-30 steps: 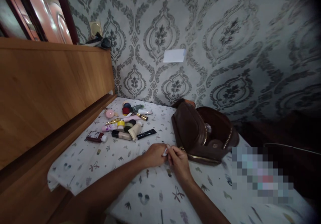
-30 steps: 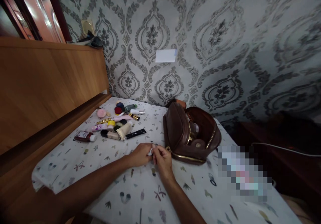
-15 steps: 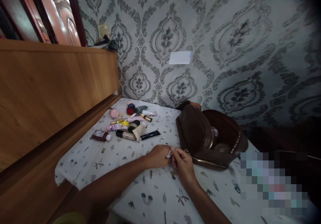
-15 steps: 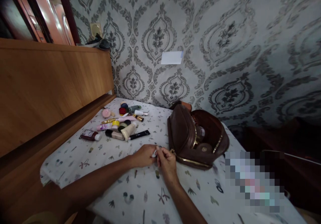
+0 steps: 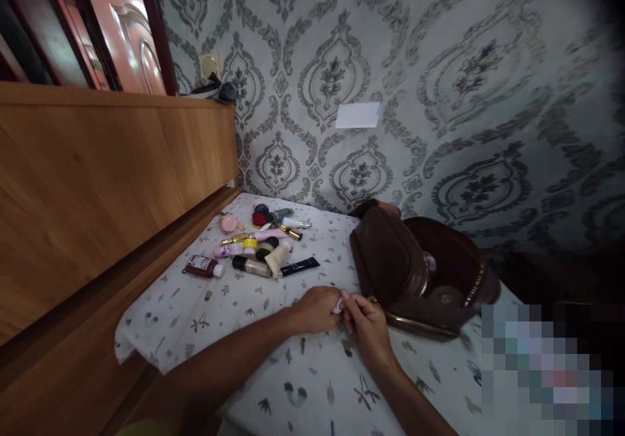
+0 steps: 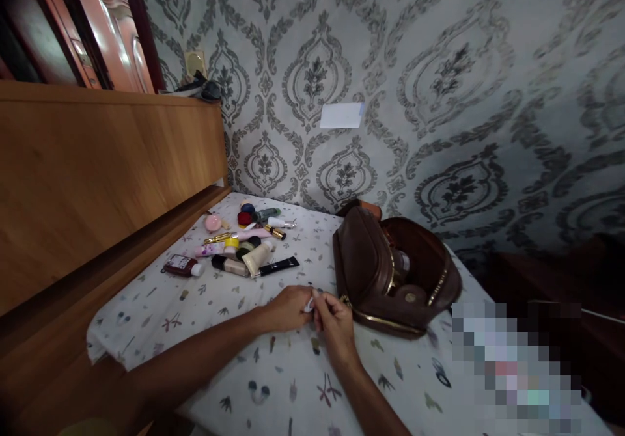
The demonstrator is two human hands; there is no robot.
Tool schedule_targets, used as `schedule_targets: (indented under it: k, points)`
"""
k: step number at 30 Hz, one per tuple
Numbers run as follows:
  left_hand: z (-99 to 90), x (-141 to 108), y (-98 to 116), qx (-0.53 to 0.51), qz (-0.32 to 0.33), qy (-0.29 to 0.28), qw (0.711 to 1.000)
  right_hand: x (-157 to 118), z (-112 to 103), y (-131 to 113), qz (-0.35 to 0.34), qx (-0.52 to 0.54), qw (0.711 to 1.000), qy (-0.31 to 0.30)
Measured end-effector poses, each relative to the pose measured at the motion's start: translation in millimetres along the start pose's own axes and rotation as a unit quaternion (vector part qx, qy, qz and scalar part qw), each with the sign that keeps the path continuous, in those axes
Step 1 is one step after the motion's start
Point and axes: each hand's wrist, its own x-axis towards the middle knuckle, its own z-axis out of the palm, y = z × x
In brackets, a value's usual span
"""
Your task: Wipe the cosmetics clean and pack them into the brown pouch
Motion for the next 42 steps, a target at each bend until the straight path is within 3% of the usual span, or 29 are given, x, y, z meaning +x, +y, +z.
schedule_targets:
  k: [10, 21, 30, 35, 42]
  points:
    - [7.0, 4, -4, -0.004, -0.006, 0.003, 1.0, 1, -1, 1, 0.017, 0.016, 1.0, 0.003]
    - [-0.1, 4, 4, -0.035, -0.021, 0.001, 0.999, -1, 3, -5, 0.056, 0.059, 0.997, 0.015]
    - [14.4, 3, -3, -0.091, 0.011, 0.037, 0.995, -1, 2, -2, 0.068, 0.08, 0.995, -0.004]
    - [21.1, 2, -5, -0.105, -0.003, 0.057, 0.993, -4, -3, -4, 0.084, 0.076, 0.993, -0.014]
    - [23.8, 2, -20, -0.072, 0.071, 0.08, 0.992, -9, -6, 5, 0.046, 0.019, 0.999, 0.019]
